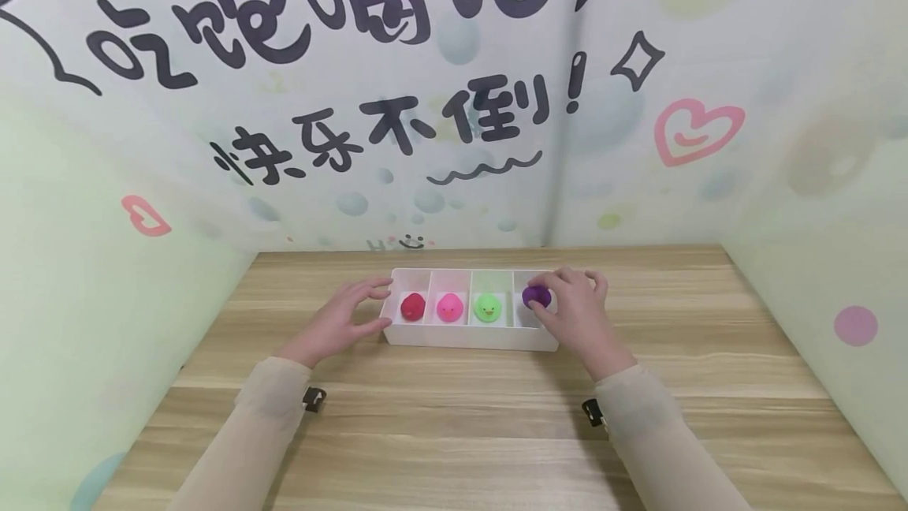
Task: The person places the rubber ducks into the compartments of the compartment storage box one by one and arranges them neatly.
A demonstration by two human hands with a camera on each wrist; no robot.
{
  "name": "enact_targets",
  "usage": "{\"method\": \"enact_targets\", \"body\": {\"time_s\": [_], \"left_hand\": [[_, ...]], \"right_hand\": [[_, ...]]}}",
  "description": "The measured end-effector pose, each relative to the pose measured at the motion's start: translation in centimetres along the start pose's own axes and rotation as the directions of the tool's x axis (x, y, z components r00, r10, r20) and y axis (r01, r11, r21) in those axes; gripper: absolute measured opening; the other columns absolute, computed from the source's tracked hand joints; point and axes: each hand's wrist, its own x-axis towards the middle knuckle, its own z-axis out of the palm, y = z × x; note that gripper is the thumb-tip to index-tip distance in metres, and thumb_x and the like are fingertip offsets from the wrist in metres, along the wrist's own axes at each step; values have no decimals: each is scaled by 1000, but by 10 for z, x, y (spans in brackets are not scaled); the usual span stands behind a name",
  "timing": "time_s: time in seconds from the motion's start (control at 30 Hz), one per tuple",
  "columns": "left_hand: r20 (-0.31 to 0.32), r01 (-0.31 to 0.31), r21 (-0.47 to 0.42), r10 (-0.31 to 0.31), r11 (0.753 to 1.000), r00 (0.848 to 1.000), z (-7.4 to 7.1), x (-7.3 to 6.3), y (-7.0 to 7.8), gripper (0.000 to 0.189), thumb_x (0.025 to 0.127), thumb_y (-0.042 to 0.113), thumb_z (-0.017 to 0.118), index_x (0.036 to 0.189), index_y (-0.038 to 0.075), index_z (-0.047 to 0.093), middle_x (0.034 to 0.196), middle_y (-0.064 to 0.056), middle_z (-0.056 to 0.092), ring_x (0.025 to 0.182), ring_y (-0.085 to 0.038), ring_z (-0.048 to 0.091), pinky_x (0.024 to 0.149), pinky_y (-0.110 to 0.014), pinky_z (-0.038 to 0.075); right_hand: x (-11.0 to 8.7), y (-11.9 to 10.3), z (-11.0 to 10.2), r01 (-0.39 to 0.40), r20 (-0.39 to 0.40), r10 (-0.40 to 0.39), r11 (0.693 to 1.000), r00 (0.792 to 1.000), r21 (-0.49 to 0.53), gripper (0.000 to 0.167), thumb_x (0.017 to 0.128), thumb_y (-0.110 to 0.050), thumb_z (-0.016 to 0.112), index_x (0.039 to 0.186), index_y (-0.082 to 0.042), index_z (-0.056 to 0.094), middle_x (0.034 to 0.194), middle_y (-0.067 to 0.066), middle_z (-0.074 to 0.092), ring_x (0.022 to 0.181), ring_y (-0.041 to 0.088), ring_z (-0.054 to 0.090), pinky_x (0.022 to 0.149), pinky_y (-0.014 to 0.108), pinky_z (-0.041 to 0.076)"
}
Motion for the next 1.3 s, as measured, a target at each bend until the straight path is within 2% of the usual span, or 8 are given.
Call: {"method": "enact_targets", "body": {"time_s": [0.23,0.73,1.1,1.3], "left_hand": [[-1,-8,1,8,1000,1000,0,0,0,49,93,37,78,133,11,66,160,2,48,149,-33,39,119,-60,39],[4,0,-6,0,1000,1000,-1,-1,2,49,93,36,78,133,11,65,160,2,47,150,-33,38,120,-59,37],[6,9,-16,-9,1000,1000,-2,-1,2,48,93,34,78,134,11,65,161,2,47,150,-33,37,121,-60,36],[7,10,-25,-10,1000,1000,-2,-1,3,48,93,33,78,134,11,65,161,0,47,150,-33,37,121,-60,36]], "right_hand": [[0,1,2,22,-18,-22,1000,1000,-9,26,81,-13,88,104,-13,77,102,10,72,101,31,63,105,66,24],[0,1,4,10,38,-9,999,999,-34,25,83,-14,87,106,-12,77,107,10,72,107,33,62,108,67,21],[1,5,5,39,52,-36,997,998,-67,24,82,-17,88,103,-15,77,104,7,71,108,35,62,108,67,21],[3,6,4,40,71,-35,996,997,-76,24,82,-18,88,103,-15,77,107,7,73,108,34,63,109,69,20]]}}
